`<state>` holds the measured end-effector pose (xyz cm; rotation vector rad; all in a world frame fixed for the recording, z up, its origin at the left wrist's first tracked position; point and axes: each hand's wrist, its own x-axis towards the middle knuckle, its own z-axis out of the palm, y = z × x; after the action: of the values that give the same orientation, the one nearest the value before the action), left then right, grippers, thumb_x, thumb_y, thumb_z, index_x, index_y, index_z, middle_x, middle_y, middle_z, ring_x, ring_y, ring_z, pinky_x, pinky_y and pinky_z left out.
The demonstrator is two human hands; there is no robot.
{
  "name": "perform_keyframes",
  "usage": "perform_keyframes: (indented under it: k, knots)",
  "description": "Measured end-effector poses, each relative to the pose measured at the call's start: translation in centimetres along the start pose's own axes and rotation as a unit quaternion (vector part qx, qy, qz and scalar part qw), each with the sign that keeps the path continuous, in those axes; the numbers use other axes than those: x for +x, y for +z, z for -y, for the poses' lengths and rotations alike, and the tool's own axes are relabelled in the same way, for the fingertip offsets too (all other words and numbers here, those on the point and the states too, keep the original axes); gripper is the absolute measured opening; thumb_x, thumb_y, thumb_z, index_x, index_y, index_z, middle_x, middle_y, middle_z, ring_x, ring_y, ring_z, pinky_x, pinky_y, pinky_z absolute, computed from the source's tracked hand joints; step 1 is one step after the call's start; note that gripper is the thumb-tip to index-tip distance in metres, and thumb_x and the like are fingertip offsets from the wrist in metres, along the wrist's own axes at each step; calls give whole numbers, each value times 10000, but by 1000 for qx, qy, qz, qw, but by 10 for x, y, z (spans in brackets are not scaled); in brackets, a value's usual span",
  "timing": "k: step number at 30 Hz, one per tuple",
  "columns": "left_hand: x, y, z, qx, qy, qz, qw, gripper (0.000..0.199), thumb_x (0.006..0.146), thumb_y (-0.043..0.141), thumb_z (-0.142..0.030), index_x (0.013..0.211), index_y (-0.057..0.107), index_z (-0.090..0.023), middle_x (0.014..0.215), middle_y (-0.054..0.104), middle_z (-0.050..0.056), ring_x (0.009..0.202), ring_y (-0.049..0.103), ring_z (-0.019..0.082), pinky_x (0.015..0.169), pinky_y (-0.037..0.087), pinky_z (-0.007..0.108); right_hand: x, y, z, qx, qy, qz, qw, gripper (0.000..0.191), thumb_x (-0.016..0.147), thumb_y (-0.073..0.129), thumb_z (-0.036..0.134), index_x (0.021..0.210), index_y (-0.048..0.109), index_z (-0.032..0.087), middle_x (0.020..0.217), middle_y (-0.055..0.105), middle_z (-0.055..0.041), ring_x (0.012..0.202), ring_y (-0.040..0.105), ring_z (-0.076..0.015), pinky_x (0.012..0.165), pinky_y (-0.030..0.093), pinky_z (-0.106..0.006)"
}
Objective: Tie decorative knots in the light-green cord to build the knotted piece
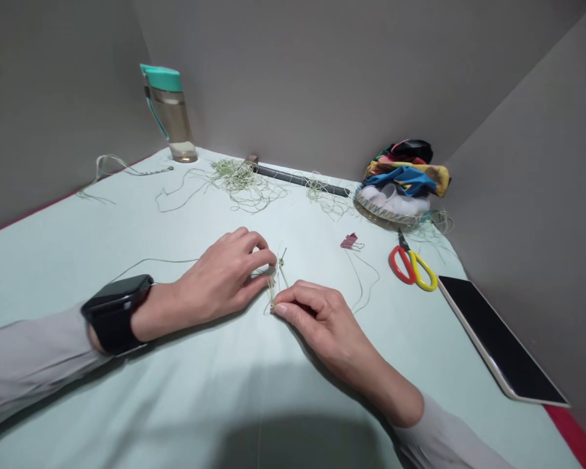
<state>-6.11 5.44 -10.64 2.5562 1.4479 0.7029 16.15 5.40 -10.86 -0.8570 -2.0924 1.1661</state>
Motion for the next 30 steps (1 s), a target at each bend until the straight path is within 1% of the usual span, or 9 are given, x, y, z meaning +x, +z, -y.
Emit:
perform_keyframes:
  k: [3,6,14,18,20,23,25,27,30]
  knots:
    - [7,-3,8,32,-11,6,999,324,1019,544,-277,1277,672,-130,1037,671,149,987,580,314,834,479,442,0,0,-2,7,-4,3,1000,193,980,634,157,832,749,204,803,707,9,760,634,-141,742,462,-277]
    - [19,-13,26,44,-2,29,999,245,1016,592,-252,1214,706,-166,960,694,94,977,608,279,837,513,405,0,1,-4,10,-3,3,1000,188,973,644,151,833,759,202,807,716,3,771,645,-145,748,464,-280]
    - [86,-32,108,102,-36,25,994,309,1012,696,-374,1239,684,-165,1262,705,100,1105,700,259,966,613,486,2,1,-2,-7,11,3,1000,199,954,663,149,813,789,210,775,721,2,718,639,-141,677,461,-262]
    - [95,-56,120,118,-90,5,989,345,1010,699,-382,1287,667,-178,1308,689,109,1120,697,264,963,619,486,2,1,-3,2,18,0,1000,200,952,662,154,807,787,212,773,714,5,718,627,-139,676,463,-256]
    - [80,-71,105,115,-111,-6,987,317,1014,690,-389,1246,677,-173,1258,699,99,1071,700,247,933,618,460,1,1,-2,14,23,-2,1000,190,948,667,153,809,783,211,786,721,6,737,633,-140,695,466,-256]
    - [37,-81,55,82,-98,-2,992,261,1052,541,-307,903,685,-147,958,668,45,1007,664,244,915,558,432,0,0,-1,31,31,-6,999,181,946,669,162,806,774,208,801,731,6,755,635,-141,706,462,-257]
    - [5,-73,14,29,-76,28,996,190,940,548,-235,784,642,-180,866,652,32,855,634,209,790,530,355,0,-1,1,38,35,-9,999,180,945,669,171,803,772,209,803,732,6,754,629,-142,701,457,-260]
    - [-22,-56,-21,-27,-75,47,996,174,930,520,-271,864,668,-207,877,662,20,756,617,173,687,515,300,0,-2,2,40,35,-10,999,174,945,668,181,810,774,213,799,730,9,754,626,-146,703,457,-265]
    - [-39,-29,-49,-88,-135,31,986,208,955,624,-429,963,669,-227,696,579,-37,572,520,145,540,423,265,1,-3,4,41,34,-12,999,167,947,663,185,825,775,210,801,732,8,770,633,-150,725,463,-269]
